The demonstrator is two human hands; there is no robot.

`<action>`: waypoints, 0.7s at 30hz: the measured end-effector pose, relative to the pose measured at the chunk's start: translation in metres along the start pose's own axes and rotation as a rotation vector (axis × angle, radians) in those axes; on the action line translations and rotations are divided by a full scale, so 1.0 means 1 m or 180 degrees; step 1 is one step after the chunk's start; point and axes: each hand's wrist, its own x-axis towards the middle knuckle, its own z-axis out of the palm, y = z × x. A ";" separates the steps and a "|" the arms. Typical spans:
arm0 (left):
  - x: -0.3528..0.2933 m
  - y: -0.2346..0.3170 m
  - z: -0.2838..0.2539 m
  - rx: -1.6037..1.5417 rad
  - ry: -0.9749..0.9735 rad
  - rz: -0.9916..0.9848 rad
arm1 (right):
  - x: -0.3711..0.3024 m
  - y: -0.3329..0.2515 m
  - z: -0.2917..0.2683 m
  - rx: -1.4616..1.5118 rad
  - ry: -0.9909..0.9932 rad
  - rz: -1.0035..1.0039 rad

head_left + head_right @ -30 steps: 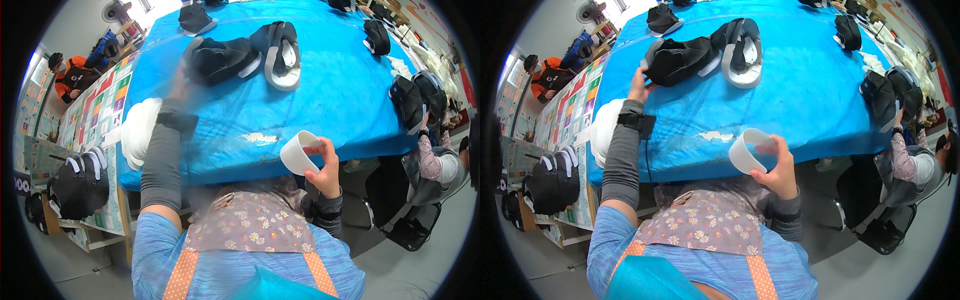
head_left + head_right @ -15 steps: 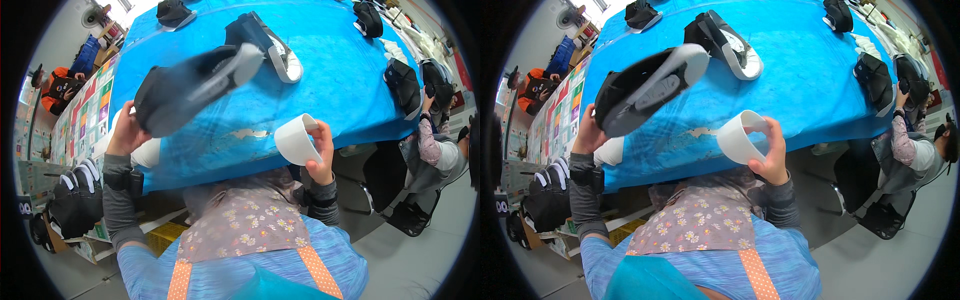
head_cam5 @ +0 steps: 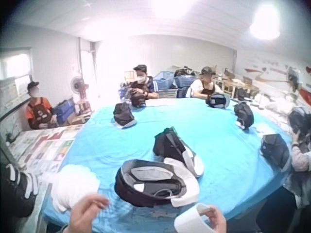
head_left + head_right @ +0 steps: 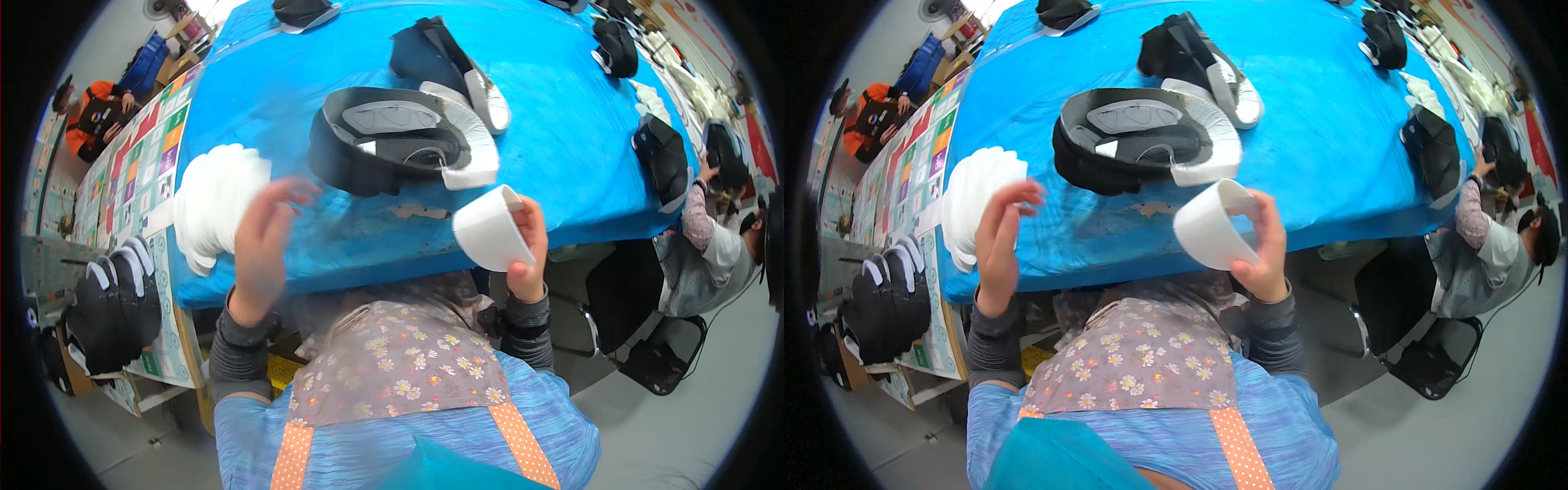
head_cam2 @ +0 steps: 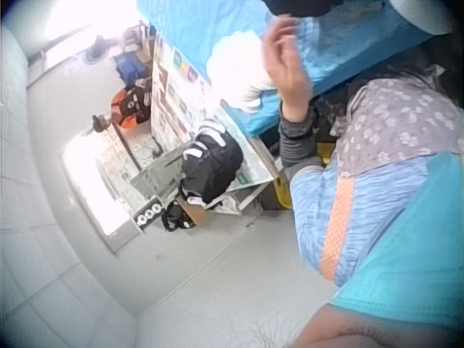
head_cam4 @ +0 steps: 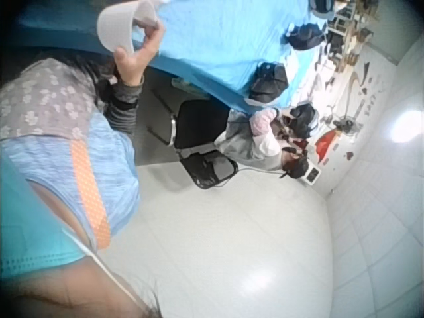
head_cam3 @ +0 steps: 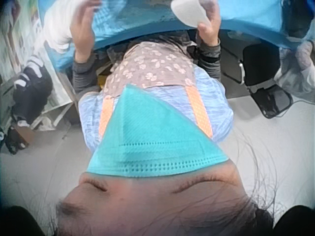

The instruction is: The person fits a white inner padding into the back of a black shoe upper and presses it into place, then picks up a white heel counter from a stack and inserts it into the heel area of the upper.

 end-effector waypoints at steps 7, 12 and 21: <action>-0.021 0.102 0.049 -0.2735 -0.2983 0.1818 | -0.004 -0.015 0.009 -0.0108 -0.0003 0.0045; -0.036 0.100 0.084 -0.4424 -0.2361 0.2469 | -0.011 -0.010 0.009 -0.0192 -0.0192 0.0105; -0.024 0.103 0.054 -0.3501 -0.3343 0.1878 | -0.010 -0.013 0.011 -0.0112 -0.0211 0.0126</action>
